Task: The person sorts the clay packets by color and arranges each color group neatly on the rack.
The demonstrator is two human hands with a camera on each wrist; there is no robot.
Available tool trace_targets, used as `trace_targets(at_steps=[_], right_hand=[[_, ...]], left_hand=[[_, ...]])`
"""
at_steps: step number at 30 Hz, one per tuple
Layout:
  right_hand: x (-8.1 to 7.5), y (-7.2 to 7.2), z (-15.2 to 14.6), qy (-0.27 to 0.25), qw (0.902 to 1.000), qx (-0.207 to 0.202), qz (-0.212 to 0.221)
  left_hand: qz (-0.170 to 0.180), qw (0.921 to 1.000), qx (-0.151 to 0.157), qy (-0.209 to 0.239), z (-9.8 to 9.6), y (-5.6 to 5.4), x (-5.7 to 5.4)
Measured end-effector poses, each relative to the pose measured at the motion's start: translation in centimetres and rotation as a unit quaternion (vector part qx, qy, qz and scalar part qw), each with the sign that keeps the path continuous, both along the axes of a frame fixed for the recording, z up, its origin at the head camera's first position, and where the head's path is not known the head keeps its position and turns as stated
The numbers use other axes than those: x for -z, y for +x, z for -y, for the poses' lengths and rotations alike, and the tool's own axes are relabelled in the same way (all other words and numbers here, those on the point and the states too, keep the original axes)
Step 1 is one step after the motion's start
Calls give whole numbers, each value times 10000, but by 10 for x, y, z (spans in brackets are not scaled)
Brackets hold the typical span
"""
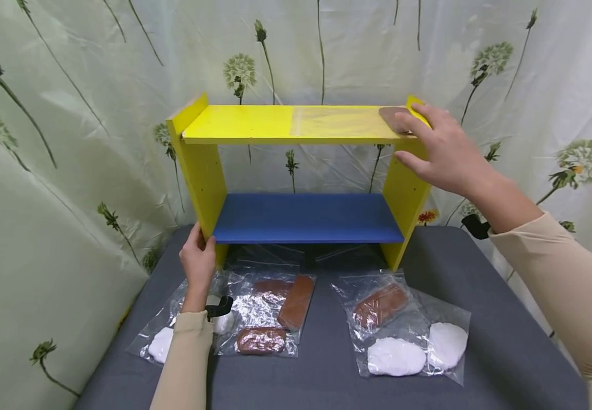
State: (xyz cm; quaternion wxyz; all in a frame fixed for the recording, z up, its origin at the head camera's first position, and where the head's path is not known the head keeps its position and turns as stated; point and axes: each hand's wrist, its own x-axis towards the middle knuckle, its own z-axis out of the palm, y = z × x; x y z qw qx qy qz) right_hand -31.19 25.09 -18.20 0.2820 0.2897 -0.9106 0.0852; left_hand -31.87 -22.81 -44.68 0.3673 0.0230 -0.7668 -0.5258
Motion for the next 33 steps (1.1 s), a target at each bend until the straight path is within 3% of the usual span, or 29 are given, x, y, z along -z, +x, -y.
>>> trace_targets(at_steps=[20, 28, 33], right_hand=[[18, 39, -8, 261, 9923, -664, -1017], [40, 50, -9, 400, 9892, -885, -1095], [63, 55, -11, 451, 9884, -1034, -1021]], left_hand=[[44, 10000, -85, 27, 3, 1, -4], [63, 9999, -75, 30, 4, 1, -4], [66, 10000, -16, 3, 2, 0, -4]])
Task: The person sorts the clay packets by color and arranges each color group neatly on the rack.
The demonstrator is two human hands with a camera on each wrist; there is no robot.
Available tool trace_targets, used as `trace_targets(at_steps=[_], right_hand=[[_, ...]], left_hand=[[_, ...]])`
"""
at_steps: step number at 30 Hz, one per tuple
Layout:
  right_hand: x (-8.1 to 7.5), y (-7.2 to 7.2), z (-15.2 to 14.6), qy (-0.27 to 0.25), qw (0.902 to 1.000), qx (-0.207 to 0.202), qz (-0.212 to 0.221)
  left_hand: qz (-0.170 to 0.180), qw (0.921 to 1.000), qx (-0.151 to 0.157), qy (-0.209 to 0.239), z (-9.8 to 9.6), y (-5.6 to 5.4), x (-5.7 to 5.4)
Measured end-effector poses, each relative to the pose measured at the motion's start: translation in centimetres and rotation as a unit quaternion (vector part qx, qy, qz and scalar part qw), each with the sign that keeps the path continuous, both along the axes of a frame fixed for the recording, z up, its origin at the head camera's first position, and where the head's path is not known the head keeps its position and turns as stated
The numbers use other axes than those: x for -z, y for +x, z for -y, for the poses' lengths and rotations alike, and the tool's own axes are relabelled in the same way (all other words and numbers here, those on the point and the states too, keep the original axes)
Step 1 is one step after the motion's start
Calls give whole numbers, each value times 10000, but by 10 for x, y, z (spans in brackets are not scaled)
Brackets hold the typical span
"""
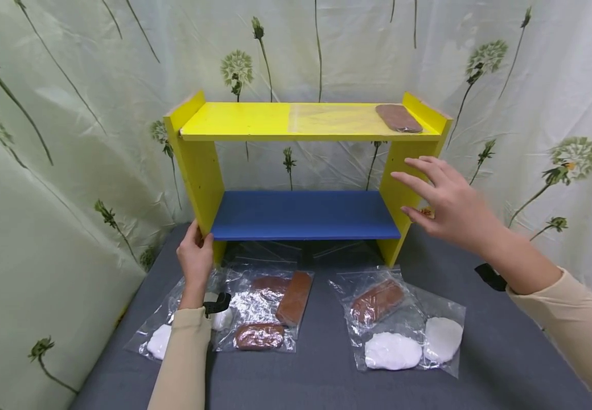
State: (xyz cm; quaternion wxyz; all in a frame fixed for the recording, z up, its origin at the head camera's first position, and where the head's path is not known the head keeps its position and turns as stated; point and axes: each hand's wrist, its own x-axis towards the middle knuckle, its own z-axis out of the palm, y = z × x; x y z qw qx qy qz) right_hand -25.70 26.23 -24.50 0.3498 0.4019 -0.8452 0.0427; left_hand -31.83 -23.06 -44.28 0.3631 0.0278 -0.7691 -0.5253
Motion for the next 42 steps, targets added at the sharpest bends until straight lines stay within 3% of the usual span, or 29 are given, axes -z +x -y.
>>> trace_targets(at_steps=[19, 29, 42], right_hand=[[97, -2, -13, 546, 9949, -199, 829], [156, 6, -14, 927, 9846, -218, 1469], [213, 12, -12, 933, 9742, -425, 2012]], left_hand=[[197, 9997, 127, -9, 0, -1, -8], [255, 9996, 110, 46, -1, 4, 2], [137, 9998, 89, 91, -1, 1, 0]])
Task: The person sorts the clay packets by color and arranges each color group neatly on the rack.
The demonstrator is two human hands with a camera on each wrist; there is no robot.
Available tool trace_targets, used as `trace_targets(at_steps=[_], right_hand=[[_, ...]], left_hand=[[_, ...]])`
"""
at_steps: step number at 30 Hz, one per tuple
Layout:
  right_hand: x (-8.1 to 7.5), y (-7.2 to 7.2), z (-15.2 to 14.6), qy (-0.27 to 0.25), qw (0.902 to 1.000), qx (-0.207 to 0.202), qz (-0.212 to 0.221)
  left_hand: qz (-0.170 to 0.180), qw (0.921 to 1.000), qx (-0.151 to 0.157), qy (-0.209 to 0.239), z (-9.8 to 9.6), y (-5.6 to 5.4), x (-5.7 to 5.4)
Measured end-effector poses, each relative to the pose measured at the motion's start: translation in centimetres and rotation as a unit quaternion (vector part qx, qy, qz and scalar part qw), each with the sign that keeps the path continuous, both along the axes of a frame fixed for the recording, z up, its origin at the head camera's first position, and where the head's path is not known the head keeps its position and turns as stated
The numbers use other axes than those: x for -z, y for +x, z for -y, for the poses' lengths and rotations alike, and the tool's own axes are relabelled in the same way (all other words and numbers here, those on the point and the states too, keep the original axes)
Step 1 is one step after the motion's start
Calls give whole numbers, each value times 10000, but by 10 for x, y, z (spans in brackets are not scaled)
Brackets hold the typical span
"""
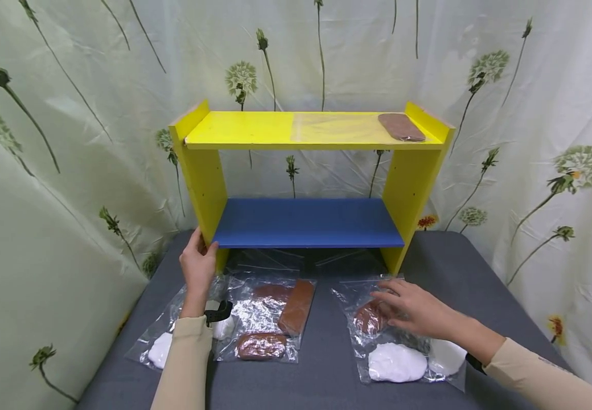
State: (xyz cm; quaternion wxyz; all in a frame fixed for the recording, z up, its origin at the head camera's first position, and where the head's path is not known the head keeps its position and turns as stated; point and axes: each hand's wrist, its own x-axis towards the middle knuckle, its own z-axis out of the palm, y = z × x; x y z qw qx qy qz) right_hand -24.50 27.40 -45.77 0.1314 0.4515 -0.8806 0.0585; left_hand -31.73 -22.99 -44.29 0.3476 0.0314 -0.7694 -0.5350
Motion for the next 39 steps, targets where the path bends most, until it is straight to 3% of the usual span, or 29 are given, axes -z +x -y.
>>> trace_targets(at_steps=[15, 39], right_hand=[[28, -5, -3, 53, 9993, 32, 359], [25, -10, 3, -128, 9947, 335, 961]], left_hand=[[19, 9999, -20, -117, 0, 0, 2], [25, 10000, -12, -93, 0, 0, -1]])
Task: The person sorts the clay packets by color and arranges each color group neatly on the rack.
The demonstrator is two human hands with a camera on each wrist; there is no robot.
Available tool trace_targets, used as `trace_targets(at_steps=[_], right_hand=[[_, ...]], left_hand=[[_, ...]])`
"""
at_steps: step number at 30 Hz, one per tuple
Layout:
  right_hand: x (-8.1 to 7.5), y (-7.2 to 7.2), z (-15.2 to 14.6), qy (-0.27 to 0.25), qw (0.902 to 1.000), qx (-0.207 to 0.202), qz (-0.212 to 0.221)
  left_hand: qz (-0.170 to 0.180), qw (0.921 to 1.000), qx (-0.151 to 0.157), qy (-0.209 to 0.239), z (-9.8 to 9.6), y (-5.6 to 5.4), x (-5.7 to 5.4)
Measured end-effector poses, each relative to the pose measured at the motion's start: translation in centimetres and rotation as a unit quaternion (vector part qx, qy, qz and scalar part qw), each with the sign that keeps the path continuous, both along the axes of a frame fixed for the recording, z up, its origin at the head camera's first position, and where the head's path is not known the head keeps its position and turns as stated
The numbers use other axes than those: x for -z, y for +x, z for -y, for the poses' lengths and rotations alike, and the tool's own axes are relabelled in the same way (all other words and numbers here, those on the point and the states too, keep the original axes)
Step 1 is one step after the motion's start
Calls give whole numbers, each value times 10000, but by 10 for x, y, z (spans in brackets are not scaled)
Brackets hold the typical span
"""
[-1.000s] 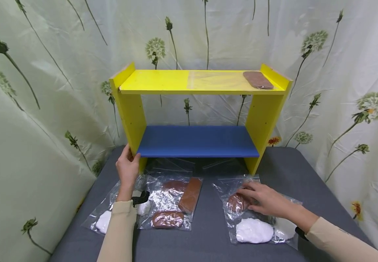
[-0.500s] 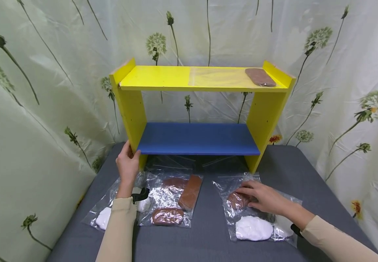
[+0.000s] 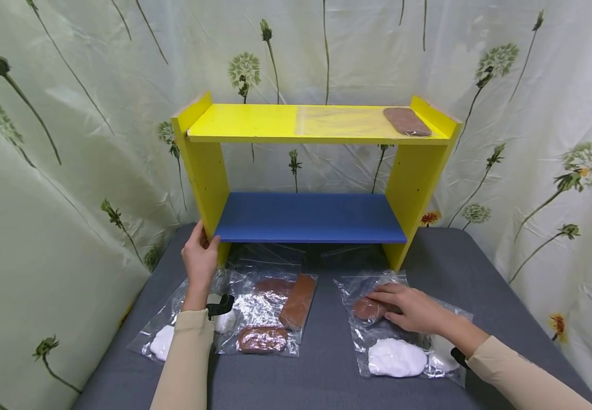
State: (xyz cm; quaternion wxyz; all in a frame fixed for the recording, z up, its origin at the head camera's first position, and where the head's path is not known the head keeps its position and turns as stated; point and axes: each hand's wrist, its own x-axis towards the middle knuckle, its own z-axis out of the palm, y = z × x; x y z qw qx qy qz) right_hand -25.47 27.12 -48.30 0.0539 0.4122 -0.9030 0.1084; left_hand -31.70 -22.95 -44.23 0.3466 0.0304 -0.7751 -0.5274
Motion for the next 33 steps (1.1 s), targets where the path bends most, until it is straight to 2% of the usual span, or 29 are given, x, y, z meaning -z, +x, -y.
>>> trace_targets(at_steps=[4, 14, 24, 33], right_hand=[[2, -3, 0, -14, 9999, -64, 80], [5, -11, 2, 8, 9999, -91, -47], [10, -14, 4, -4, 9984, -64, -554], [0, -14, 5, -2, 9974, 13, -717]], left_hand=[[-12, 10000, 2, 0, 0, 0, 0], [-53, 10000, 3, 68, -1, 0, 1], [15, 10000, -1, 19, -1, 1, 0], [-21, 10000, -42, 46, -1, 1, 0]])
